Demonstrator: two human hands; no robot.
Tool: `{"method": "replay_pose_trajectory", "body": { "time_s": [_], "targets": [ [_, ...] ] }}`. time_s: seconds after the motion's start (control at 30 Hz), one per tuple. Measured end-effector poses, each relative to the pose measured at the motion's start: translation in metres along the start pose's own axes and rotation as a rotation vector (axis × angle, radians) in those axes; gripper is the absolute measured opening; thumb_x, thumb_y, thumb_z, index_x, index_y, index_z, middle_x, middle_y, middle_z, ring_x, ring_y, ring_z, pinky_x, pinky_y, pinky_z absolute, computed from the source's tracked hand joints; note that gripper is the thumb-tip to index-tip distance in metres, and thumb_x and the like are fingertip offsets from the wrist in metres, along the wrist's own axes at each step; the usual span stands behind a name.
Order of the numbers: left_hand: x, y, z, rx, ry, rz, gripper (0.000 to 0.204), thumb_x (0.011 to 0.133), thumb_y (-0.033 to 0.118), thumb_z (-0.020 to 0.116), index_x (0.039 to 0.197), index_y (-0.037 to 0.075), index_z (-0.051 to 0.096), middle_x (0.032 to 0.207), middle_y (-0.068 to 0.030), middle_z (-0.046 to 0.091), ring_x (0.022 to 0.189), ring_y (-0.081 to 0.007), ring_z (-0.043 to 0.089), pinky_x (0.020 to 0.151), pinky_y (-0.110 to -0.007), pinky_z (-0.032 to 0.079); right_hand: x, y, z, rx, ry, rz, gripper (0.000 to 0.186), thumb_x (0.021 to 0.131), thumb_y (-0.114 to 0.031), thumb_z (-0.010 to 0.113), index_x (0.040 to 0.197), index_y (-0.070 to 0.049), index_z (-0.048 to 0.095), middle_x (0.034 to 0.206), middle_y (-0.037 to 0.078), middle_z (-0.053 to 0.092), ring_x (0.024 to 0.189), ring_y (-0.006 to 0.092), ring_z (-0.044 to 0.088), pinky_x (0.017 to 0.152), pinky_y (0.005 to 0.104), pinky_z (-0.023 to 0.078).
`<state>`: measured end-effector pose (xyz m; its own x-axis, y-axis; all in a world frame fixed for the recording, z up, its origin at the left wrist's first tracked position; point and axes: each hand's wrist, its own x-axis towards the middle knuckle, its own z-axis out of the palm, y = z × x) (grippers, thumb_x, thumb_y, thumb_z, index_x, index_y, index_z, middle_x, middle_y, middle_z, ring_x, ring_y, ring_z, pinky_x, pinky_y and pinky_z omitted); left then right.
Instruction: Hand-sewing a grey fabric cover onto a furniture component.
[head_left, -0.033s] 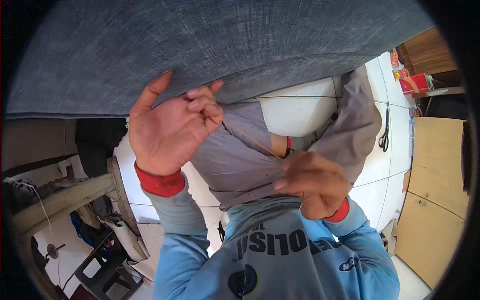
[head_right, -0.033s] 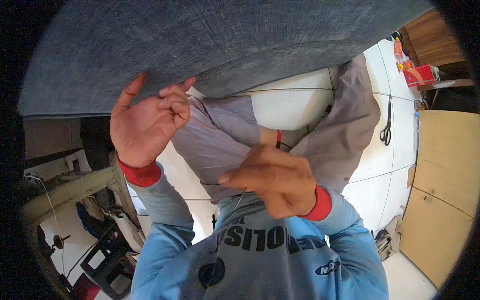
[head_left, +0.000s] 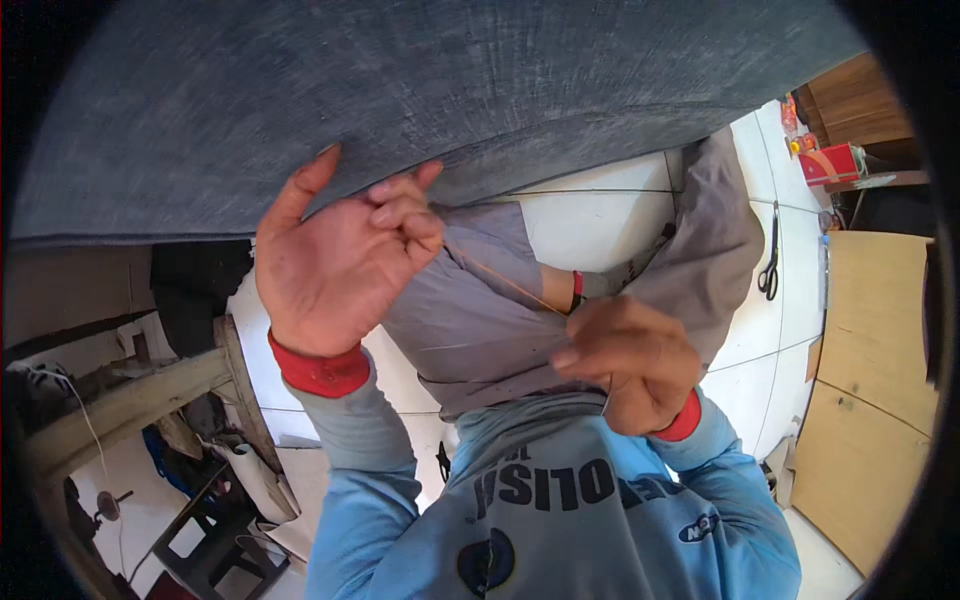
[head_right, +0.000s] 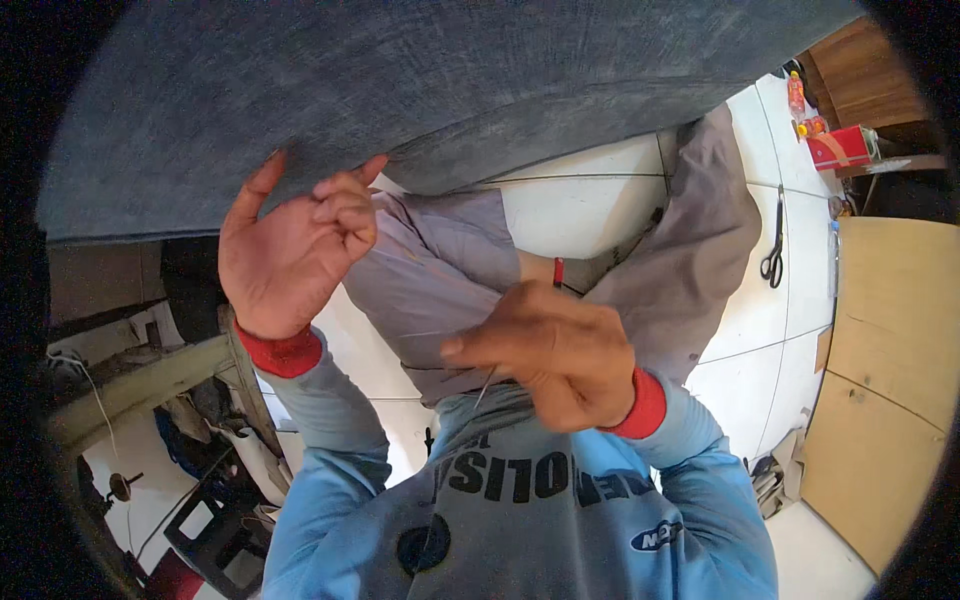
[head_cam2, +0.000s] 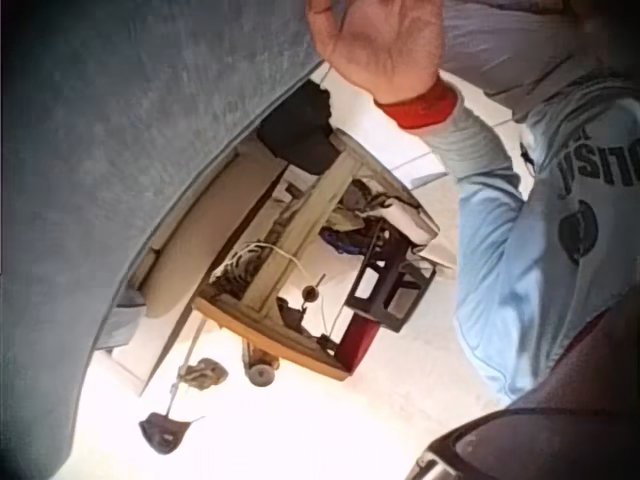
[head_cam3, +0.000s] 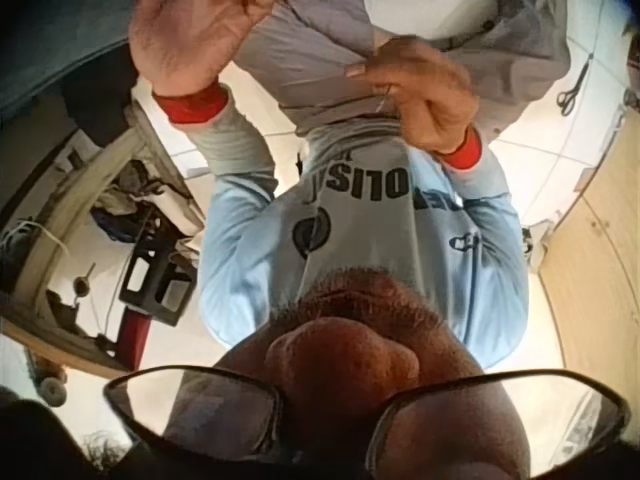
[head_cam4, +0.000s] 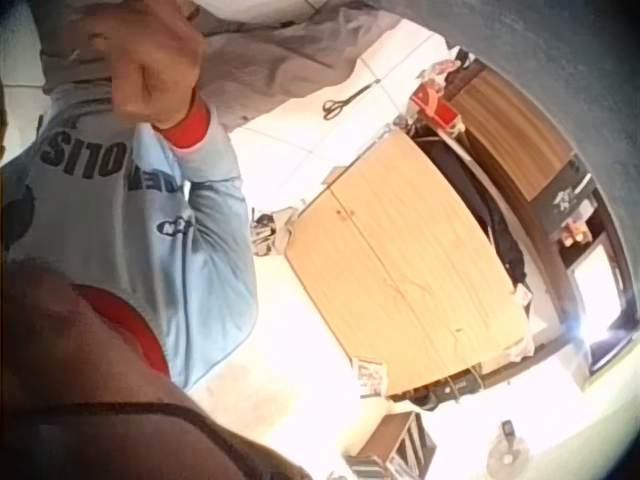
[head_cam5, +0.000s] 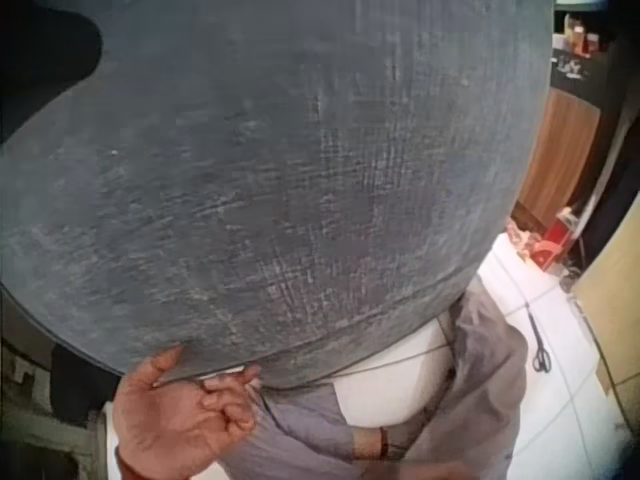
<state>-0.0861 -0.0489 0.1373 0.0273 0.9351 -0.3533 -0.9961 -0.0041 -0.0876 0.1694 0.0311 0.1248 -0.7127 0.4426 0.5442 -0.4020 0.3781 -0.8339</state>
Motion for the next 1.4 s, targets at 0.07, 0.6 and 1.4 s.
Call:
{"method": "replay_pose_trajectory", "body": {
  "time_s": [0.07, 0.6, 1.4],
  "targets": [
    [-0.001, -0.002, -0.004, 0.012, -0.018, -0.014, 0.071, 0.096, 0.028, 0.053, 0.139, -0.017, 0.019, 0.091, -0.0073, 0.044, 0.083, -0.0191, 0.046, 0.089, -0.037, 0.036, 0.003, 0.002, -0.002, 0.000, 0.014, 0.141, 0.019, 0.091, 0.001, 0.053, 0.100, 0.003, 0.070, 0.082, 0.013, 0.067, 0.073, 0.0209, 0.061, 0.069, 0.0339, 0.051],
    [0.084, -0.034, -0.116, 2.137, 0.485, 1.640, 0.032, 0.079, 0.012, 0.078, 0.110, 0.012, 0.071, 0.079, -0.0016, 0.061, 0.071, -0.0190, 0.058, 0.067, -0.032, 0.045, 0.034, 0.014, -0.042, -0.504, 0.200, 0.080, 0.031, 0.083, 0.002, 0.060, 0.111, 0.001, 0.071, 0.085, 0.009, 0.056, 0.076, 0.0171, 0.051, 0.070, 0.0261, 0.041],
    [0.075, -0.014, -0.059, 2.903, 0.280, 1.641, 0.014, 0.084, 0.030, 0.074, 0.083, 0.018, 0.066, 0.057, -0.0019, 0.060, 0.052, -0.0196, 0.060, 0.051, -0.033, 0.044, 0.007, 0.004, -0.073, -0.426, 0.375, -0.005, 0.030, 0.096, -0.006, 0.049, 0.117, 0.010, 0.061, 0.090, 0.008, 0.049, 0.073, 0.0118, 0.043, 0.062, 0.0248, 0.036]
  ]
}}
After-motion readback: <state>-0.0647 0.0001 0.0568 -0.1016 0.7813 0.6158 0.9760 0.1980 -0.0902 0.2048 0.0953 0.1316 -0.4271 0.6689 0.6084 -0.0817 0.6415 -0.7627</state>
